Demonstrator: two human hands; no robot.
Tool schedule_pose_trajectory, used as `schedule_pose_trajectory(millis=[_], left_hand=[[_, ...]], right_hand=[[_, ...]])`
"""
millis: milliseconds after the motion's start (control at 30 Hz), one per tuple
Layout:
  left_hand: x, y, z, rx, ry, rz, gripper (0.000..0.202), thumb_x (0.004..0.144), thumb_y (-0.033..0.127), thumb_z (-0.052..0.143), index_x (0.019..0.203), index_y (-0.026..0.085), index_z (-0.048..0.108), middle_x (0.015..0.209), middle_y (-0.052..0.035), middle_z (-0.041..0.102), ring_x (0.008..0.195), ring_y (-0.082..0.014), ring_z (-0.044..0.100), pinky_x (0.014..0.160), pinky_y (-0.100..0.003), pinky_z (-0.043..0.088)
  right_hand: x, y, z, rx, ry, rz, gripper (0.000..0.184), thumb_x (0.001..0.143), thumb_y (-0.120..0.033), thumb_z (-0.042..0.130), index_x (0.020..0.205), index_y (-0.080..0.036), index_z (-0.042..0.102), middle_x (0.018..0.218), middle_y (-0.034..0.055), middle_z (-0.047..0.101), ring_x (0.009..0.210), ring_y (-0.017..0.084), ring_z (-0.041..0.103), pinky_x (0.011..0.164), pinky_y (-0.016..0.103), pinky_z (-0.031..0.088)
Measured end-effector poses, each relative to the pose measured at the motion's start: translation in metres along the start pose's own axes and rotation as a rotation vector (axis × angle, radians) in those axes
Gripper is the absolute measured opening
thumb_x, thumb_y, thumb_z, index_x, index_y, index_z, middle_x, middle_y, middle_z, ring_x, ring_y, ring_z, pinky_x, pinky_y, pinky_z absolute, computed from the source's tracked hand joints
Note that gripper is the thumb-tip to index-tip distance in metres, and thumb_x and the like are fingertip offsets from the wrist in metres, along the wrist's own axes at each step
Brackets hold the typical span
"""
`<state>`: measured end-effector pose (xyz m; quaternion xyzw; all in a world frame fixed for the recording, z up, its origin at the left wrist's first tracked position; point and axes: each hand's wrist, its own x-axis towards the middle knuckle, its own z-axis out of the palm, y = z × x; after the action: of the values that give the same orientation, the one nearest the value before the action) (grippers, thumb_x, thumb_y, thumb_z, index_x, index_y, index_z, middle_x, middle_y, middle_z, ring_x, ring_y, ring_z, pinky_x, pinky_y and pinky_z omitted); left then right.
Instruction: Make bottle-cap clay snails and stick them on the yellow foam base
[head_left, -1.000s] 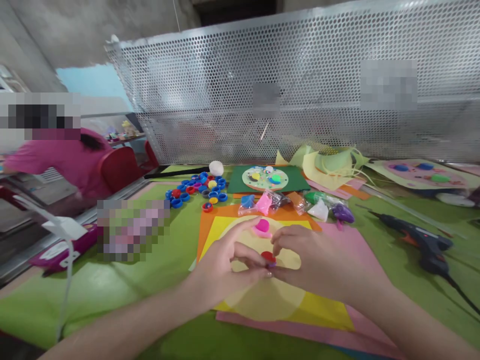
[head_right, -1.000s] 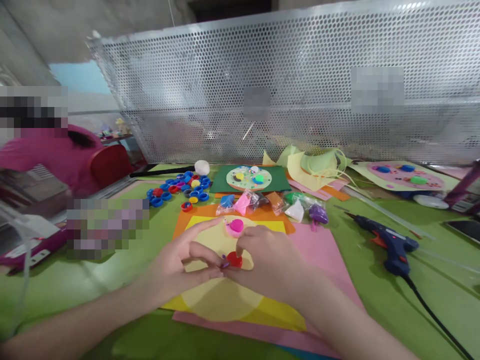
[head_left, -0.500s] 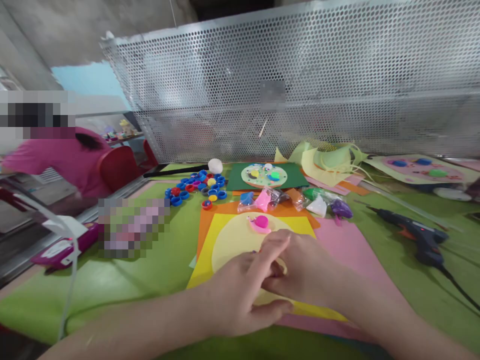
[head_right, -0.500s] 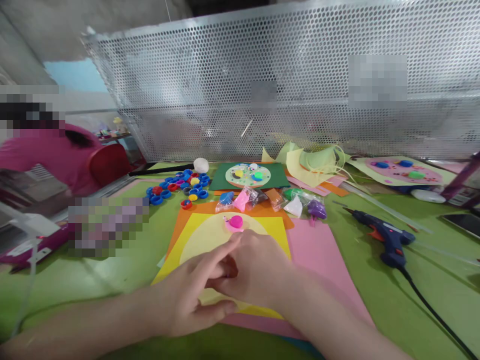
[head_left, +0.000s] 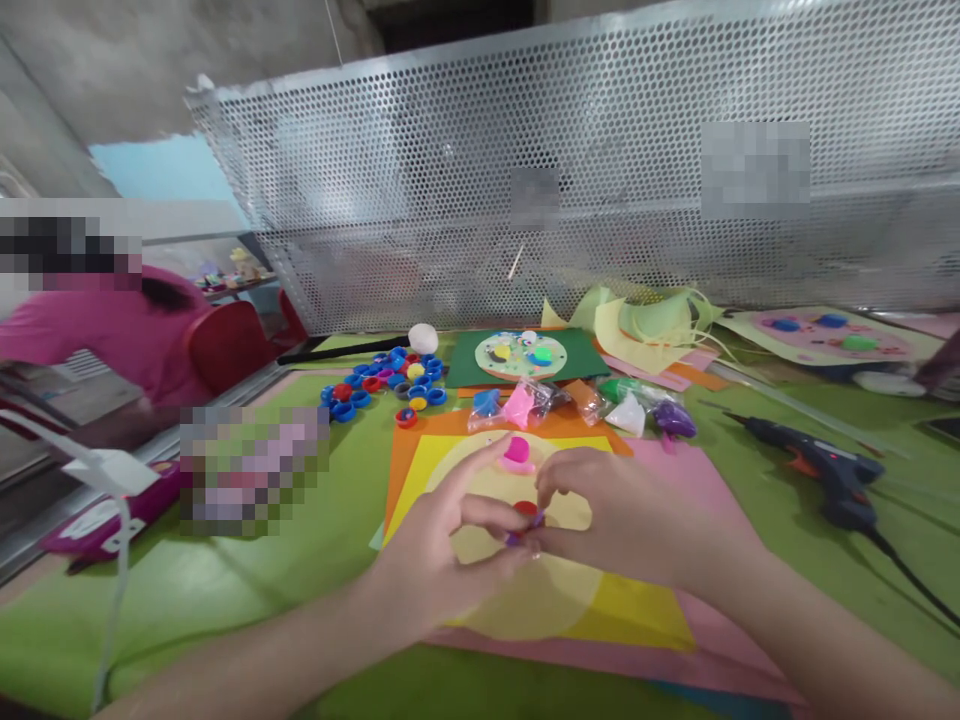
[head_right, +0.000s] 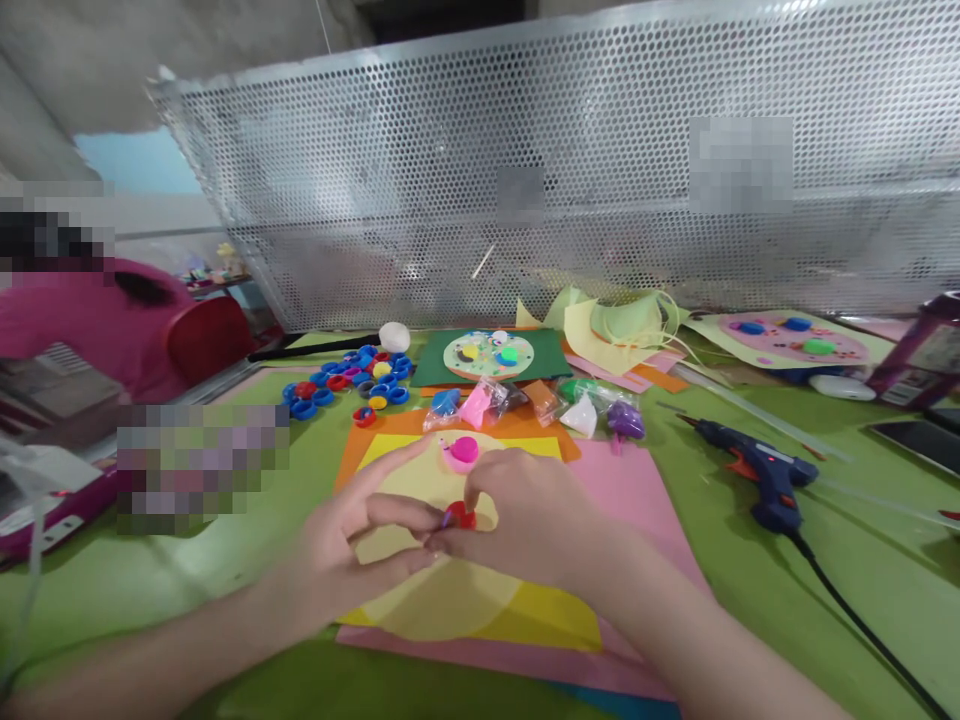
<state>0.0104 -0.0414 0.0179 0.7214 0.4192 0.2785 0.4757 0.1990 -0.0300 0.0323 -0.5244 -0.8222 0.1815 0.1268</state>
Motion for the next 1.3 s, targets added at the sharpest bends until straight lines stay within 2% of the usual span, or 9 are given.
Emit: schedule_pose_trajectory(millis=[133,233,333,467,600,867,1000,1100,1300], left_hand=[[-0.003,0.000,0.008,0.122,-0.213,0.120,0.075,0.082,0.023,0.055,0.141,0.024,0.010,0.100,-0.0052,0.068,0.098,-0.0193,0.060,0.092,-0.035,0.042],[-0.004,-0.003,0.013,0.205,-0.317,0.202,0.075,0.079,0.020,0.058,0.141,0.027,0.016,0.099,-0.0068,0.066,0.091,-0.0215,0.062,0.084,-0.036,0.047],[-0.005,-0.004,0.012,0.141,-0.261,0.181,0.078,0.077,0.019,0.060,0.140,0.029,0.016,0.098,-0.0050,0.066,0.091,-0.0205,0.062,0.083,-0.035,0.048],[-0.003,-0.001,0.004,-0.060,-0.041,0.083,0.079,0.076,0.020,0.064,0.140,0.025,0.017,0.086,-0.0011,0.070,0.092,-0.0176,0.063,0.092,-0.034,0.043],[-0.001,0.002,-0.001,-0.195,0.056,-0.014,0.073,0.075,0.019,0.067,0.135,0.023,0.026,0.080,0.0003,0.071,0.090,-0.0168,0.065,0.091,-0.033,0.045],[0.003,0.003,-0.004,-0.357,0.060,-0.071,0.073,0.066,0.012,0.074,0.128,0.020,0.037,0.068,0.0027,0.069,0.078,-0.0166,0.065,0.082,-0.033,0.047],[0.011,-0.006,-0.008,-0.675,0.029,-0.171,0.066,0.062,0.014,0.078,0.119,0.017,0.045,0.062,0.0036,0.067,0.062,-0.0128,0.063,0.063,-0.026,0.048],[0.014,-0.014,-0.008,-0.840,-0.013,-0.259,0.063,0.061,0.017,0.079,0.116,0.015,0.048,0.058,0.0042,0.065,0.057,-0.0124,0.063,0.057,-0.024,0.048],[0.012,-0.018,-0.004,-0.952,-0.080,-0.287,0.064,0.064,0.013,0.077,0.119,0.010,0.044,0.058,0.0007,0.068,0.057,-0.0124,0.065,0.057,-0.023,0.050]], right_hand=[[-0.001,-0.009,0.012,-0.016,-0.037,-0.060,0.020,0.072,-0.038,0.061,0.063,-0.020,0.058,0.065,-0.0016,0.058,0.055,0.012,0.051,0.048,0.021,0.032],[-0.005,-0.015,0.019,-0.056,0.009,-0.158,0.022,0.069,-0.032,0.062,0.056,-0.019,0.051,0.057,-0.0025,0.052,0.049,0.009,0.043,0.044,0.021,0.026],[-0.007,-0.013,0.017,-0.051,0.044,-0.149,0.017,0.069,-0.031,0.062,0.059,-0.019,0.055,0.067,-0.0012,0.057,0.059,0.011,0.049,0.050,0.022,0.033],[-0.004,-0.007,0.008,-0.071,0.072,-0.098,0.015,0.068,-0.035,0.065,0.072,-0.021,0.067,0.086,0.0019,0.064,0.081,0.018,0.057,0.068,0.028,0.043],[-0.003,-0.004,0.004,-0.109,0.075,-0.077,0.019,0.068,-0.033,0.063,0.082,-0.020,0.069,0.091,0.0021,0.064,0.083,0.020,0.058,0.071,0.031,0.045],[-0.005,-0.006,0.005,-0.123,0.024,-0.112,0.018,0.071,-0.036,0.065,0.076,-0.019,0.068,0.086,0.0048,0.064,0.082,0.022,0.059,0.070,0.035,0.047],[-0.007,-0.001,0.006,0.072,0.134,-0.164,0.031,0.072,-0.040,0.067,0.098,-0.022,0.064,0.097,0.0026,0.064,0.088,0.020,0.059,0.074,0.033,0.048],[-0.007,0.000,0.009,0.282,0.200,-0.253,0.030,0.077,-0.030,0.065,0.107,-0.027,0.060,0.097,-0.0021,0.065,0.086,0.014,0.060,0.073,0.026,0.048],[-0.004,-0.002,0.013,0.482,0.233,-0.407,0.012,0.082,-0.013,0.058,0.085,-0.021,0.066,0.080,-0.0031,0.068,0.076,0.011,0.059,0.068,0.021,0.048]])
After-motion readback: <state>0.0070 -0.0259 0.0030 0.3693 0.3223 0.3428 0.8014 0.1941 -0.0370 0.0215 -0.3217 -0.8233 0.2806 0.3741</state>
